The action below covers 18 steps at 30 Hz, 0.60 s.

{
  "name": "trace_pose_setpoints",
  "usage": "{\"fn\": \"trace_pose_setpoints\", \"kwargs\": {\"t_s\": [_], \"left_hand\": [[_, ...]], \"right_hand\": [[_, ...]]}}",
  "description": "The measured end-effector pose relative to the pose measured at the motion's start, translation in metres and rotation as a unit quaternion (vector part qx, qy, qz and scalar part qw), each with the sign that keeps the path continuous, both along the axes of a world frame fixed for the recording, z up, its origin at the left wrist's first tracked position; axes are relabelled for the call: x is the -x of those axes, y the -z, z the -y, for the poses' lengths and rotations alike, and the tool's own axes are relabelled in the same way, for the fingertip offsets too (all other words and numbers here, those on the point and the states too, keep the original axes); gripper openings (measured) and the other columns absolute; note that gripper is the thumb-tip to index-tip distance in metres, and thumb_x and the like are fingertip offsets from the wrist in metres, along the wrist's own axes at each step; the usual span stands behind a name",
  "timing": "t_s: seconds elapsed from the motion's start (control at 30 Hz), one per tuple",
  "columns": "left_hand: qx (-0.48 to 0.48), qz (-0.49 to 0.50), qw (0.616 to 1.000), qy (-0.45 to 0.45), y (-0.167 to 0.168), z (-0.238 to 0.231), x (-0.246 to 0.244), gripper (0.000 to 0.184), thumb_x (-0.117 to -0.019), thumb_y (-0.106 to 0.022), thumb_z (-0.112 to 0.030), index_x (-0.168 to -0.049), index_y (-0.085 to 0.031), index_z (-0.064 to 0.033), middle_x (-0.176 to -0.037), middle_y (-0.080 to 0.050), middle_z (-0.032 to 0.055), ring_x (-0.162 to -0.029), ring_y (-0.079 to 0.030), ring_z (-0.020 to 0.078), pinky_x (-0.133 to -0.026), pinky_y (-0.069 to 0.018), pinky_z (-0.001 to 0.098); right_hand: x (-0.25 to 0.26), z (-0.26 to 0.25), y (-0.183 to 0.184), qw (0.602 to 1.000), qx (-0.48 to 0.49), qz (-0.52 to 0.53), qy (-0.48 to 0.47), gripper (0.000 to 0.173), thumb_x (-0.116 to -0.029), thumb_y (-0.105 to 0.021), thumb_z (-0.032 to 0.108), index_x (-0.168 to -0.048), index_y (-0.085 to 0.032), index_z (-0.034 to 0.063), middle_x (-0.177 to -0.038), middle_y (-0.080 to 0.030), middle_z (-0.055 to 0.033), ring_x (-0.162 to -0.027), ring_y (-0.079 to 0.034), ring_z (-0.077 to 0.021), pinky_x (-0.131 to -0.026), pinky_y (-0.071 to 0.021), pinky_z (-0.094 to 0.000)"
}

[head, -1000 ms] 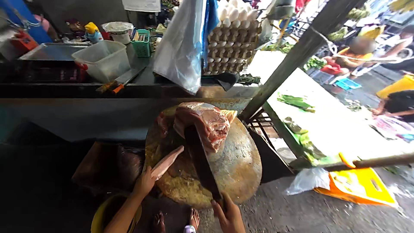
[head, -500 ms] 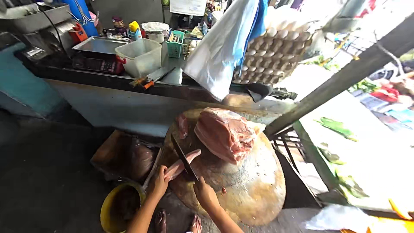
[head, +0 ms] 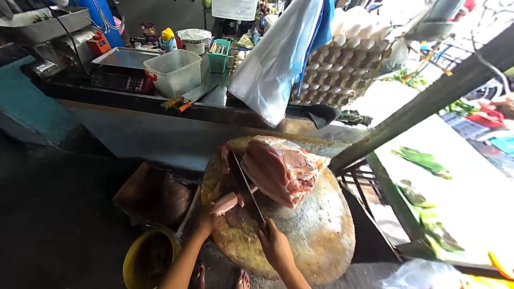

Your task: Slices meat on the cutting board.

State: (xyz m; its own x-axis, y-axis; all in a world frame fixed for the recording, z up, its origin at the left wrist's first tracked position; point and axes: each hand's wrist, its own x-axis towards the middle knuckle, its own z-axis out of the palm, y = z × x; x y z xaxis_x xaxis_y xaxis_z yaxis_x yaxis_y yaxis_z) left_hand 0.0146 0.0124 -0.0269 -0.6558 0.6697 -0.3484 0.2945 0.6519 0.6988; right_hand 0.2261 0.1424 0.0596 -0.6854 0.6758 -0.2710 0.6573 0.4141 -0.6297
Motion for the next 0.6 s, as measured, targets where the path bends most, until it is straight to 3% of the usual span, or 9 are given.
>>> {"fn": "trace_pose_setpoints", "kwargs": {"t_s": [0.07, 0.13, 0.23, 0.3, 0.37, 0.4, 0.43, 0.5, 0.6], "left_hand": [[0.033, -0.015, 0.999, -0.019, -0.008, -0.005, -0.003, 0.049, -0.1004, -0.064, -0.014, -0.145, -0.051, 0.0001, -0.146, -0.048, 0.0308, -0.132, -0.054, 0.0414, -0.111, -0.0450, 0.0480], [0.024, -0.016, 0.998, -0.050, -0.010, 0.002, -0.006, 0.050, -0.0964, -0.068, -0.009, -0.142, -0.053, 0.0016, -0.146, -0.048, 0.0308, -0.132, -0.053, 0.0413, -0.111, -0.0449, 0.0475], [-0.033, -0.037, 0.995, -0.086, -0.004, 0.014, -0.007, 0.038, -0.0961, -0.066, -0.003, -0.131, -0.057, 0.0085, -0.133, -0.058, 0.0298, -0.126, -0.058, 0.0391, -0.110, -0.0451, 0.0466], [-0.045, -0.042, 0.993, -0.098, 0.000, 0.018, -0.009, 0.035, -0.0965, -0.065, -0.002, -0.128, -0.059, 0.0091, -0.129, -0.061, 0.0294, -0.123, -0.060, 0.0390, -0.109, -0.0459, 0.0470], [-0.045, -0.052, 0.992, -0.103, 0.003, 0.019, -0.009, 0.033, -0.0960, -0.066, -0.003, -0.127, -0.060, 0.0086, -0.126, -0.063, 0.0281, -0.121, -0.061, 0.0383, -0.108, -0.0466, 0.0473], [-0.047, -0.059, 0.992, -0.102, 0.005, 0.020, -0.008, 0.033, -0.0957, -0.067, -0.004, -0.126, -0.061, 0.0088, -0.125, -0.064, 0.0277, -0.119, -0.062, 0.0377, -0.107, -0.0475, 0.0473], [-0.042, -0.060, 0.992, -0.100, 0.007, 0.021, -0.007, 0.033, -0.0962, -0.066, -0.005, -0.126, -0.061, 0.0080, -0.125, -0.064, 0.0264, -0.118, -0.063, 0.0365, -0.107, -0.0479, 0.0468], [-0.032, -0.055, 0.993, -0.102, 0.009, 0.022, -0.007, 0.034, -0.0969, -0.064, -0.005, -0.128, -0.060, 0.0069, -0.128, -0.063, 0.0253, -0.121, -0.062, 0.0347, -0.108, -0.0475, 0.0451], [0.030, -0.070, 0.995, -0.066, 0.003, 0.022, -0.008, 0.044, -0.0956, -0.068, -0.013, -0.135, -0.058, 0.0022, -0.134, -0.061, 0.0235, -0.130, -0.056, 0.0361, -0.114, -0.0418, 0.0472]], "right_hand": [[0.008, 0.008, -0.033, 0.980, -0.078, -0.182, -0.009, 0.042, -0.0987, -0.061, 0.027, -0.130, -0.062, -0.0008, -0.071, -0.065, -0.0100, -0.057, -0.062, -0.0233, -0.057, -0.0537, -0.0438], [0.029, 0.012, -0.065, 0.917, -0.164, -0.361, -0.036, 0.040, -0.0997, -0.059, 0.029, -0.123, -0.060, -0.0026, -0.068, -0.061, -0.0035, -0.051, -0.055, -0.0079, -0.050, -0.0505, -0.0256], [0.068, 0.010, -0.098, 0.808, -0.223, -0.542, -0.057, 0.036, -0.1064, -0.054, 0.035, -0.122, -0.052, 0.0030, -0.082, -0.064, -0.0028, -0.067, -0.061, 0.0014, -0.065, -0.0550, -0.0156], [0.078, 0.013, -0.091, 0.800, -0.220, -0.556, -0.059, 0.033, -0.1071, -0.054, 0.033, -0.122, -0.051, 0.0042, -0.086, -0.065, -0.0020, -0.072, -0.064, 0.0013, -0.069, -0.0568, -0.0168], [0.067, 0.022, -0.051, 0.883, -0.196, -0.425, -0.043, 0.034, -0.1008, -0.060, 0.025, -0.117, -0.057, -0.0041, -0.071, -0.064, -0.0034, -0.057, -0.061, -0.0077, -0.057, -0.0560, -0.0266], [0.056, 0.028, -0.026, 0.947, -0.153, -0.279, -0.041, 0.038, -0.0990, -0.062, 0.022, -0.122, -0.060, -0.0076, -0.069, -0.066, -0.0098, -0.056, -0.064, -0.0207, -0.056, -0.0569, -0.0395], [0.049, 0.030, -0.004, 0.992, -0.081, -0.086, -0.050, 0.042, -0.1038, -0.057, 0.027, -0.133, -0.057, -0.0031, -0.081, -0.071, -0.0177, -0.071, -0.071, -0.0342, -0.070, -0.0587, -0.0521], [0.054, 0.025, 0.031, 0.976, 0.031, 0.200, -0.078, 0.044, -0.1092, -0.045, 0.034, -0.145, -0.046, 0.0079, -0.111, -0.072, -0.0231, -0.107, -0.070, -0.0425, -0.092, -0.0542, -0.0607], [0.059, 0.021, 0.038, 0.960, 0.064, 0.259, -0.082, 0.043, -0.1088, -0.046, 0.036, -0.142, -0.048, 0.0086, -0.116, -0.071, -0.0220, -0.113, -0.069, -0.0407, -0.093, -0.0541, -0.0590]]}}
